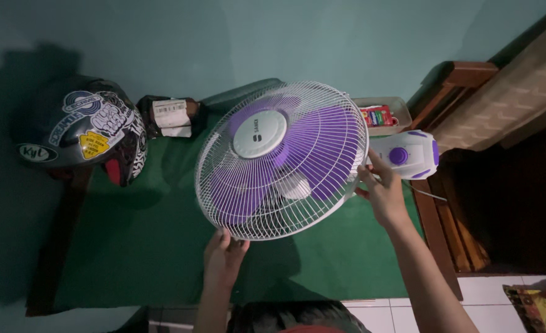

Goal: The person assembles a purple electric fan by hand. They attach the front wire grille to the fan head, align it with the blades, and press it into place. The person then rotates and adjusts the grille to ensure it is securely fastened.

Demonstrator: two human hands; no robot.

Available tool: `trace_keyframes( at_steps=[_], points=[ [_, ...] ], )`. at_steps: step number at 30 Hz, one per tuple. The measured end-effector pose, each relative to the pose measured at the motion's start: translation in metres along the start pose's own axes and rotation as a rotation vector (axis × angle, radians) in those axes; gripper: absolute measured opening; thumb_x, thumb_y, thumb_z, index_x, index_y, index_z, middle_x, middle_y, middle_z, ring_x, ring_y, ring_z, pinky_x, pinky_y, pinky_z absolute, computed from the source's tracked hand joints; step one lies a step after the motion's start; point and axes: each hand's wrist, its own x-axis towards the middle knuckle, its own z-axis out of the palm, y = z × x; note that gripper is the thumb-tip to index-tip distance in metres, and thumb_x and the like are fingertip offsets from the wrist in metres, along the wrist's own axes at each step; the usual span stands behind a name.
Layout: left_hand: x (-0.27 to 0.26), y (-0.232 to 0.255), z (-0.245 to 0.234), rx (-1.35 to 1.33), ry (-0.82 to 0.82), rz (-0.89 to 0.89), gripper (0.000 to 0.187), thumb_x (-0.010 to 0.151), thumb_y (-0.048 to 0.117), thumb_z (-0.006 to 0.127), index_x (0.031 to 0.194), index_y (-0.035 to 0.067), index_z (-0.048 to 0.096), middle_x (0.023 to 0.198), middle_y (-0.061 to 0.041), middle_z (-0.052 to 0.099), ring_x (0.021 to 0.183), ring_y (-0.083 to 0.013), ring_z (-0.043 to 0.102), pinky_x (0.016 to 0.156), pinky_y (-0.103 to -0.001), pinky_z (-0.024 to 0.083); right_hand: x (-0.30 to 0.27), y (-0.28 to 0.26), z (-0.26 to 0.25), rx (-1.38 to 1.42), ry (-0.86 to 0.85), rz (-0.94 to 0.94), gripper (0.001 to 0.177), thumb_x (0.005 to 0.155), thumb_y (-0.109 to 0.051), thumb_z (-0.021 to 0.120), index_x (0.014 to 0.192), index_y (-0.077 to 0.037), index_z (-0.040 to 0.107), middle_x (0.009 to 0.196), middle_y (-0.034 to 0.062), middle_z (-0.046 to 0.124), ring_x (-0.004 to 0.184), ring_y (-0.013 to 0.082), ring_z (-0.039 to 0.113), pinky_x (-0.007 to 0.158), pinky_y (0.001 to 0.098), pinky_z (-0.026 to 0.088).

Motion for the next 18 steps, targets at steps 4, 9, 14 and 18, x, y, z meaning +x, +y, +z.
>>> trace_keyframes(
  at_steps=[4, 9, 14, 18],
  points=[
    [0.015, -0.01, -0.022, 0.069, 0.114, 0.023, 0.027, 0.104, 0.016, 0.059, 0.126, 0.0, 0.06, 0.108, -0.011, 0.061, 0.098, -0.0263, 0.062, 0.09, -0.052, 0.055, 0.002, 0.005, -0.001, -0.03, 0.002, 0.007, 0.056, 0.103, -0.014, 0.052, 0.158, -0.013, 0.041, 0.11, 0.0051, 0.06, 0.099, 0.0156, 0.064, 0.081, 0.0353, 0.06],
    [0.008, -0.005, -0.017, 0.023, 0.053, -0.017, 0.026, 0.095, 0.007, 0.058, 0.12, 0.003, 0.059, 0.108, -0.009, 0.068, 0.098, -0.0233, 0.07, 0.088, -0.046, 0.061, 0.007, 0.01, -0.001, -0.061, 0.013, -0.034, 0.066, 0.1, -0.007, 0.051, 0.162, -0.015, 0.029, 0.11, 0.0049, 0.054, 0.098, 0.0152, 0.061, 0.08, 0.0335, 0.06],
    [0.001, -0.004, -0.013, 0.048, -0.025, -0.004, 0.026, 0.098, 0.007, 0.063, 0.121, -0.001, 0.057, 0.106, -0.011, 0.069, 0.093, -0.0242, 0.071, 0.082, -0.043, 0.063, 0.007, 0.01, 0.001, -0.109, 0.008, -0.037, 0.064, 0.104, -0.007, 0.049, 0.165, -0.013, 0.029, 0.109, 0.0069, 0.052, 0.096, 0.016, 0.06, 0.076, 0.0334, 0.058],
    [0.0, -0.002, -0.003, 0.111, 0.079, 0.03, 0.026, 0.096, 0.011, 0.065, 0.12, 0.0, 0.062, 0.102, -0.009, 0.069, 0.087, -0.0213, 0.07, 0.076, -0.04, 0.063, 0.006, 0.011, 0.003, -0.07, -0.009, -0.09, 0.061, 0.103, -0.008, 0.045, 0.161, -0.01, 0.026, 0.115, 0.0039, 0.057, 0.102, 0.0144, 0.066, 0.081, 0.0303, 0.063]
  ],
)
